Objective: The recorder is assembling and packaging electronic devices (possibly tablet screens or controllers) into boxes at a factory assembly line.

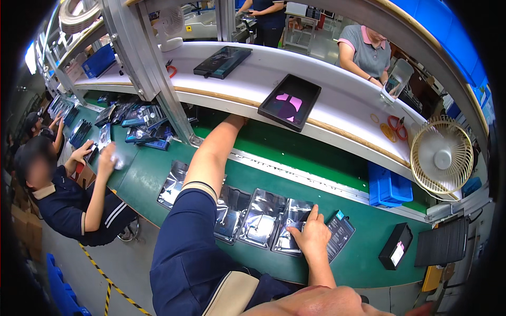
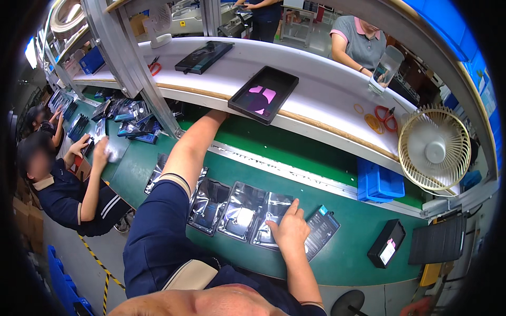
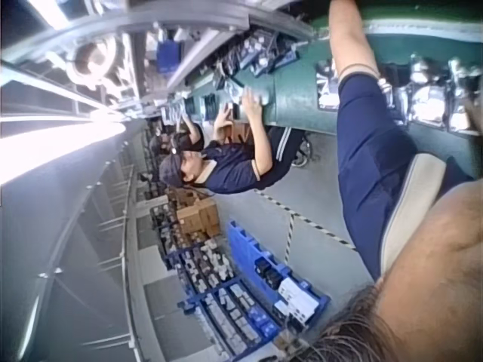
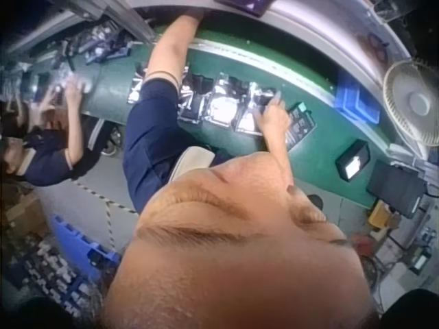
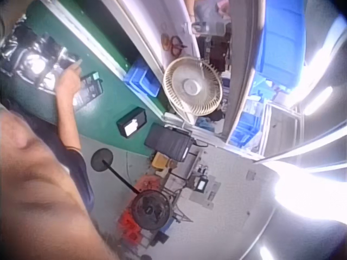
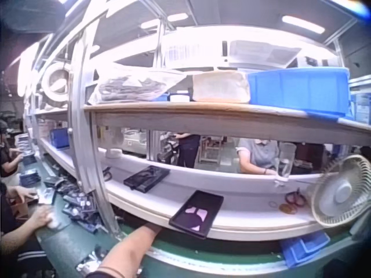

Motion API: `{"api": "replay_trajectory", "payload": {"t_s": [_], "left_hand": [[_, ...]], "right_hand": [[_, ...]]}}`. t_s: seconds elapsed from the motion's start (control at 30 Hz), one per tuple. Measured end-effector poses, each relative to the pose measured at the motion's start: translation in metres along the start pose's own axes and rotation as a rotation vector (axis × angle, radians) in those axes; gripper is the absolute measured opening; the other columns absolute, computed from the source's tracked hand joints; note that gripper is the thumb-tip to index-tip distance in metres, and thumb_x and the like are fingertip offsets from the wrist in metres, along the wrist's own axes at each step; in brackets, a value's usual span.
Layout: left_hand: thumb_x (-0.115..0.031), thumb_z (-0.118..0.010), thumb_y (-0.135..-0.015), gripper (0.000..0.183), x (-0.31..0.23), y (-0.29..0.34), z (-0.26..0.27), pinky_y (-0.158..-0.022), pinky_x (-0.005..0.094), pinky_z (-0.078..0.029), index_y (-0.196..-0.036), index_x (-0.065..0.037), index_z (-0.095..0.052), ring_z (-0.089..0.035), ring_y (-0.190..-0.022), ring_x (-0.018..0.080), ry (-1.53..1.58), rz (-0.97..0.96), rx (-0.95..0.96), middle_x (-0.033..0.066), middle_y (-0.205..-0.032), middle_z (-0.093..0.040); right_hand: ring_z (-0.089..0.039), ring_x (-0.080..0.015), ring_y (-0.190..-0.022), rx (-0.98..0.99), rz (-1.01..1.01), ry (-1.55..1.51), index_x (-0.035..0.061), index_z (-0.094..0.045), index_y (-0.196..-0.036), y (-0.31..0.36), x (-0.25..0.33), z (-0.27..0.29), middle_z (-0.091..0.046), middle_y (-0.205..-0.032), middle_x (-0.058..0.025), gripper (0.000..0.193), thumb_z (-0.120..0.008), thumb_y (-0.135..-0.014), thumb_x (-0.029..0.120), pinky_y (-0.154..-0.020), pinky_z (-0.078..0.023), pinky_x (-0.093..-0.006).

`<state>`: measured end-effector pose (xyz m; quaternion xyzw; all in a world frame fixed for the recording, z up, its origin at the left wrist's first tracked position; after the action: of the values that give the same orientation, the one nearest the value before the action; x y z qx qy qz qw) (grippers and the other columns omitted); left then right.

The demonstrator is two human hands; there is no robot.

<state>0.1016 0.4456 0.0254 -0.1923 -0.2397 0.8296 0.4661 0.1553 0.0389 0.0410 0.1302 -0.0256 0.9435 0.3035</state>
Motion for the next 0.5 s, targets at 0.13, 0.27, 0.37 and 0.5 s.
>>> {"api": "replay_trajectory", "payload": {"t_s": [0.13,0.27,0.37,0.5], "left_hand": [[-0.017,-0.044,-0.091,0.036,0.017,0.019,0.026,-0.100,0.0422,-0.040,-0.124,-0.005,-0.053,-0.051,-0.118,0.0332,0.072,-0.010,-0.065,0.0156,-0.128,-0.054],[-0.007,-0.056,-0.077,0.036,-0.088,0.035,0.063,-0.089,0.0448,-0.045,-0.112,-0.010,-0.061,-0.054,-0.107,0.0348,-0.122,-0.258,0.066,0.0163,-0.111,-0.058],[0.000,-0.055,-0.072,0.036,-0.152,0.077,0.133,-0.085,0.0410,-0.045,-0.107,-0.006,-0.062,-0.055,-0.098,0.0297,0.100,-0.331,0.017,0.0120,-0.101,-0.058],[-0.002,-0.064,-0.081,0.027,-0.177,0.112,0.181,-0.078,0.0329,-0.049,-0.108,-0.001,-0.058,-0.062,-0.088,0.0256,0.700,0.149,0.035,0.0117,-0.098,-0.063]], "right_hand": [[-0.062,-0.0412,-0.097,0.137,-0.011,-0.161,-0.0097,-0.018,-0.140,-0.012,0.006,-0.005,-0.060,-0.109,-0.0286,0.114,-0.086,-0.058,0.031,-0.085,-0.049,-0.0419],[-0.062,-0.0395,-0.100,0.155,-0.062,-0.447,-0.0086,-0.041,-0.123,-0.027,-0.029,-0.021,-0.064,-0.104,-0.0269,0.090,-0.089,-0.055,0.029,-0.084,-0.049,-0.0421],[-0.067,-0.0267,-0.087,0.262,-0.085,-0.842,-0.0074,-0.062,-0.096,-0.032,-0.038,-0.040,-0.068,-0.093,-0.0208,0.047,-0.084,-0.060,0.014,-0.077,-0.050,-0.0339],[-0.062,-0.0178,-0.080,0.210,-0.028,-1.076,-0.0049,-0.064,-0.097,-0.017,-0.037,-0.026,-0.068,-0.086,-0.0095,0.035,-0.076,-0.066,0.002,-0.077,-0.048,-0.0306]]}}
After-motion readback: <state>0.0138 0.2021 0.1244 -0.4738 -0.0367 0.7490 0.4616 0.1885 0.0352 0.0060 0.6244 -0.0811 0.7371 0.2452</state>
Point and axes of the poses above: each hand's wrist, its own y-axis away from the middle knuckle, its own z-axis out of the back of the hand, x = y × z, the point moved 7 cm from there along -y, towards the middle knuckle
